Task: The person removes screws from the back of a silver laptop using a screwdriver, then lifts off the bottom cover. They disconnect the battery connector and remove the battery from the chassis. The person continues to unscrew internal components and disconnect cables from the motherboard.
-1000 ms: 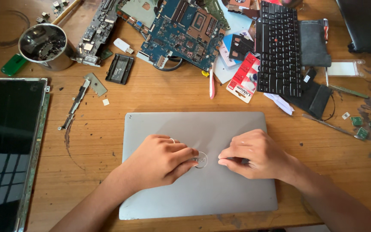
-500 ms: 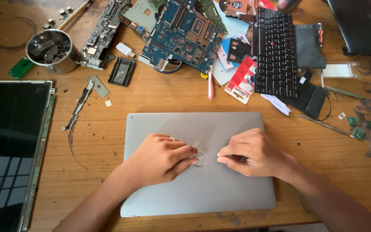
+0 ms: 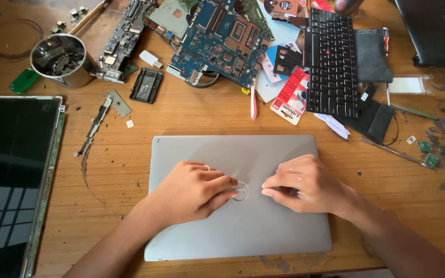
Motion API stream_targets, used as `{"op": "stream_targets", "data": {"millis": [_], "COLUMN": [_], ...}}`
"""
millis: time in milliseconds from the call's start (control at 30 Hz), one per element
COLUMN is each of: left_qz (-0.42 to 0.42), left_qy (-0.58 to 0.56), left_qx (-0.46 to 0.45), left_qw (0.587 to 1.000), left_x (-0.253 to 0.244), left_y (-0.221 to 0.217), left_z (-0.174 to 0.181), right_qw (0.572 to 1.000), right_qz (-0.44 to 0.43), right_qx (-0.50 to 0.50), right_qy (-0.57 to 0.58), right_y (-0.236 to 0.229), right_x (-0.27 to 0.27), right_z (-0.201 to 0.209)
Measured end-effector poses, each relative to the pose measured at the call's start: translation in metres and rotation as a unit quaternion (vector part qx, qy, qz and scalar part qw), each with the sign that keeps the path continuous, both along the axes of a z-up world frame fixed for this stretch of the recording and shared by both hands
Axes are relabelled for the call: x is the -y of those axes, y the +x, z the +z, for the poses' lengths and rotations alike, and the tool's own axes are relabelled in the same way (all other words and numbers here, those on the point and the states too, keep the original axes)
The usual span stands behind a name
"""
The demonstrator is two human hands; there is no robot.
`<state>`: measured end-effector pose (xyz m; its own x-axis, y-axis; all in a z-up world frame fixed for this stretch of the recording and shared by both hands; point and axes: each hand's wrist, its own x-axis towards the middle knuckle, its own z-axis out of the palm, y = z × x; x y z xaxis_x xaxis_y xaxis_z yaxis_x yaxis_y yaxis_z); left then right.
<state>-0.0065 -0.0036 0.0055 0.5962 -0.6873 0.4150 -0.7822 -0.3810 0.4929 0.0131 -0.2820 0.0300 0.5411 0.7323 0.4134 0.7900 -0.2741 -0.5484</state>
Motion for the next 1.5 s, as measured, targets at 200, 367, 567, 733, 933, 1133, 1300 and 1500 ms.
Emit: {"op": "stream_targets", "data": {"millis": [200,367,567,733,933,1133,1300,1500], "left_qz": [-0.003,-0.004,-0.009,-0.008,-0.004,-0.006,-0.010,-0.004], "left_qy": [-0.005,-0.006,0.003,-0.009,0.005,0.001,-0.001,-0.011], "left_qx": [0.001,0.004,-0.001,0.008,0.004,0.001,-0.001,-0.001], "left_qw": [1.000,1.000,1.000,1.000,1.000,1.000,1.000,1.000], "left_x": [0.001,0.000,0.001,0.001,0.000,0.000,-0.001,-0.001], "left_y": [0.000,0.002,0.001,0.001,0.000,-0.001,-0.001,0.000], "left_z": [0.001,0.002,0.002,0.001,-0.001,0.000,-0.002,0.000], "right_qw": [1.000,0.983,0.850,0.858,0.856,0.884,0.925,0.945], "right_qz": [-0.001,-0.145,-0.515,-0.497,-0.461,-0.307,-0.219,-0.178], "right_qx": [0.006,0.105,0.021,-0.017,-0.213,-0.196,-0.072,0.042], "right_qy": [-0.006,-0.035,-0.104,-0.130,0.101,0.293,0.302,0.273], "right_y": [0.000,0.027,0.103,0.141,0.144,0.104,0.040,-0.023], "right_x": [0.001,0.052,0.181,0.240,0.266,0.234,0.177,0.145], "right_z": [0.000,0.012,0.004,-0.046,-0.052,0.023,0.049,0.042]}}
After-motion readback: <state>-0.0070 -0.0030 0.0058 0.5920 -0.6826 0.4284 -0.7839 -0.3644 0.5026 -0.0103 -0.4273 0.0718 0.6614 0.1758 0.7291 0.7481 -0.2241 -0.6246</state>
